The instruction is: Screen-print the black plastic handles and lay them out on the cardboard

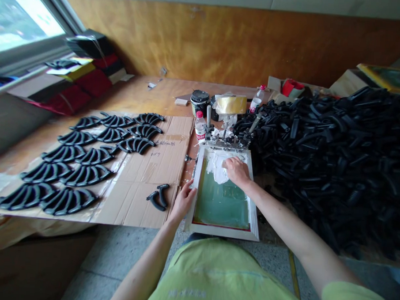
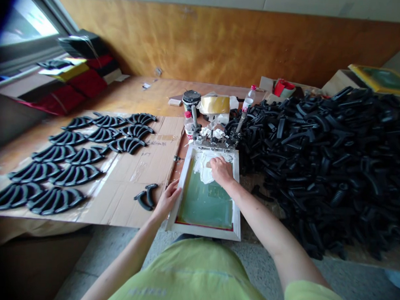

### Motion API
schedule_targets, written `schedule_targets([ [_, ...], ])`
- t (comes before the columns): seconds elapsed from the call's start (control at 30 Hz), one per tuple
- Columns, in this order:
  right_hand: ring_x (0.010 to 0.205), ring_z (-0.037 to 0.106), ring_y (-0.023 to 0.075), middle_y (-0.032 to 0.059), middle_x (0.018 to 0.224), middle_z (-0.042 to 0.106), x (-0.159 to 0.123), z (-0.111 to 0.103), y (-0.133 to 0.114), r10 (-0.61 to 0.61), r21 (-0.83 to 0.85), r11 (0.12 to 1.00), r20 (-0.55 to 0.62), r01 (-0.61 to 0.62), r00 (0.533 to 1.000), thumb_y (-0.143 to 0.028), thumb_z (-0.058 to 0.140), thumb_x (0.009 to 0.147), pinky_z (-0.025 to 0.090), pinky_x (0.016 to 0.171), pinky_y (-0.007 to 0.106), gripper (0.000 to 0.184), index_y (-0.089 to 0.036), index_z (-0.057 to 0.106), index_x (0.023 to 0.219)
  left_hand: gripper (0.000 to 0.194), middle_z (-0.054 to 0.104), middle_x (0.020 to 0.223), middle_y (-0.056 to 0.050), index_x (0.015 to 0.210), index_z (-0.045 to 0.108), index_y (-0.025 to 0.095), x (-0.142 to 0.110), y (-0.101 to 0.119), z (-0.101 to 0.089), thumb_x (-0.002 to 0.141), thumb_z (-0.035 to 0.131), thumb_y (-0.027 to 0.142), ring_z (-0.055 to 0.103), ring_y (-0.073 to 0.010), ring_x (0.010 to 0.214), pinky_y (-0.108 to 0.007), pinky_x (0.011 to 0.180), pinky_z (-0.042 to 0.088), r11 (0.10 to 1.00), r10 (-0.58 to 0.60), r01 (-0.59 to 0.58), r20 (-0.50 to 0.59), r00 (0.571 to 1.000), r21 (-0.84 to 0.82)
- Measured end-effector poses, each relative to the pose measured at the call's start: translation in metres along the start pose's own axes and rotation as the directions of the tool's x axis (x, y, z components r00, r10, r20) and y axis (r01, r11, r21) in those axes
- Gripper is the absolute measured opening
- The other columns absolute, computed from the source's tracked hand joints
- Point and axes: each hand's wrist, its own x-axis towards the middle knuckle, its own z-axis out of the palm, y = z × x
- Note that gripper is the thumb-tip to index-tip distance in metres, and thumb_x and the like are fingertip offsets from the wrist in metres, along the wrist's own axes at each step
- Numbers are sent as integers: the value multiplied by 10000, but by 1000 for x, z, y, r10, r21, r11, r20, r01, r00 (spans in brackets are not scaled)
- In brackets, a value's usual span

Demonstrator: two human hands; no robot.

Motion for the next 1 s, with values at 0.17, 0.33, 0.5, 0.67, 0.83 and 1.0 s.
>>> schedule_targets([
  [0.17, 927, 540, 223, 77, 876, 641, -29, -19, -1, -356, 120, 931, 79, 346, 931, -71, 469, 832, 391, 719, 301, 204, -181, 634, 880, 644, 594, 797, -4, 1375, 485, 183, -2, 4, 1, 831, 569, 516, 521, -126, 651, -232, 587, 414, 1000, 3, -3, -7, 1000, -25],
  [0.33, 885, 551, 204, 42, 859, 642, -19, -32, 9, -297, 177, 943, 74, 281, 952, -134, 545, 834, 384, 688, 282, 121, -206, 642, 835, 630, 567, 745, 11, 1373, 481, 179, -4, 10, 1, 845, 552, 514, 495, -117, 623, -222, 559, 392, 1000, -10, 10, -6, 1000, -2],
  [0.5, 975, 517, 235, 82, 941, 649, -32, -13, 2, -325, 145, 935, -16, 324, 945, -66, 460, 856, 417, 805, 323, 255, -180, 666, 954, 643, 615, 807, -10, 1365, 485, 182, -4, 7, 0, 826, 579, 520, 546, -126, 644, -229, 569, 412, 999, -31, 31, 0, 1000, -31],
  [0.67, 962, 556, 219, 52, 936, 661, -24, -23, 4, -281, 227, 933, -21, 278, 960, -187, 564, 874, 439, 797, 306, 179, -222, 671, 1014, 670, 622, 773, -5, 1350, 498, 161, -8, 19, -1, 796, 617, 520, 551, -121, 608, -228, 547, 415, 996, -43, 43, -3, 999, -74],
  [0.83, 939, 605, 223, 37, 1059, 669, 41, -52, 23, 17, 152, 988, -58, -8, 998, -332, 666, 832, 451, 799, 307, 569, -314, 490, 1373, 699, 619, 733, 11, 1352, 514, 204, -21, 69, -11, 758, 657, 544, 545, -116, 571, -215, 499, 410, 986, -52, 53, 16, 999, -157],
  [1.0, 852, 635, 211, 65, 1006, 693, 37, -63, 93, 320, 234, 935, -233, -266, 918, -332, 499, 914, 472, 780, 317, 438, -222, 519, 1337, 545, 664, 894, -42, 1104, 668, 185, -8, 130, -13, 808, 548, 625, 589, -132, 657, -234, 541, 472, 954, 113, -122, -49, 992, -275],
])
